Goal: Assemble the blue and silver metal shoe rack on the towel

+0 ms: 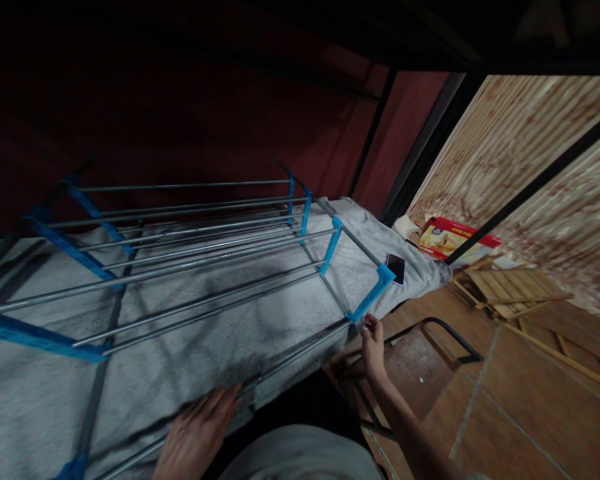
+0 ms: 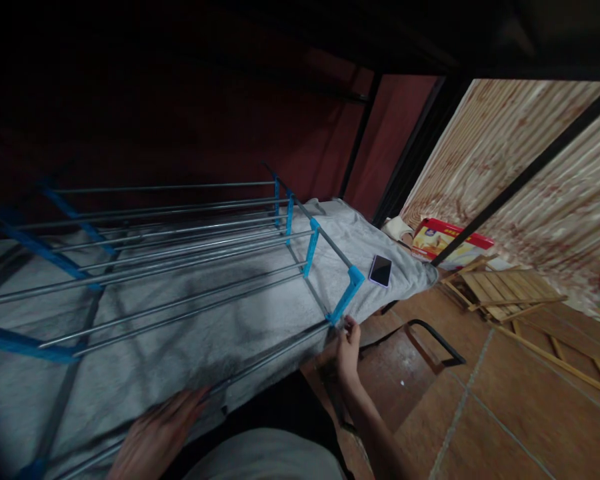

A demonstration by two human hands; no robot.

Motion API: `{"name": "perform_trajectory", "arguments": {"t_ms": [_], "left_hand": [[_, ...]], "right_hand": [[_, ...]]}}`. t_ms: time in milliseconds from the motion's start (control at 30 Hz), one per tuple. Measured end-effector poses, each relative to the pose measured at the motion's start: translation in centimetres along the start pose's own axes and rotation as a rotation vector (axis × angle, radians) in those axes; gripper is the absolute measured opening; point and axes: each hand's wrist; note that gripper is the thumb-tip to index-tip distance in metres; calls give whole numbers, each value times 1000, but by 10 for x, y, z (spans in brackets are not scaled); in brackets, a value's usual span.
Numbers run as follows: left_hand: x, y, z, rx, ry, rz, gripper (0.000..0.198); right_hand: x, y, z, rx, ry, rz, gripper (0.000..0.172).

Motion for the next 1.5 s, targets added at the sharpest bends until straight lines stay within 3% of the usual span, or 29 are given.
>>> {"name": "perform_trajectory", "arguments": {"t_ms": [67,133,367,800,1167,1367,1500], "left_hand": [[-9,8,-1,59,-3,-23,39],[-17,17,-5,107,4,-22,42],[-35,38,-18,173,43,-24,59],[-44,47,-20,310,-38,-155,55],[-34,47,-4,221,-216,-133,41],[-39,49,-9,267,-235,-171,42],[-46,51,-14,230,-211,-204,40]], "right_hand": [[1,16,-2,75,-88,-158,51],[-1,26,1,172,-127,-211,52],[-14,30,0,191,-159,-230,56],[-11,31,-6,198,-245,-210,58],[-4,30,-4,172,-267,-196,56],[1,27,-3,168,-258,-189,56],[1,25,2,180,-203,-188,57]]}}
Point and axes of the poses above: each hand's wrist, its own y-axis towards the middle knuckle, its own z-axis out of the palm, x = y × z, and after that the axes turned 2 degrees about z, right-handed
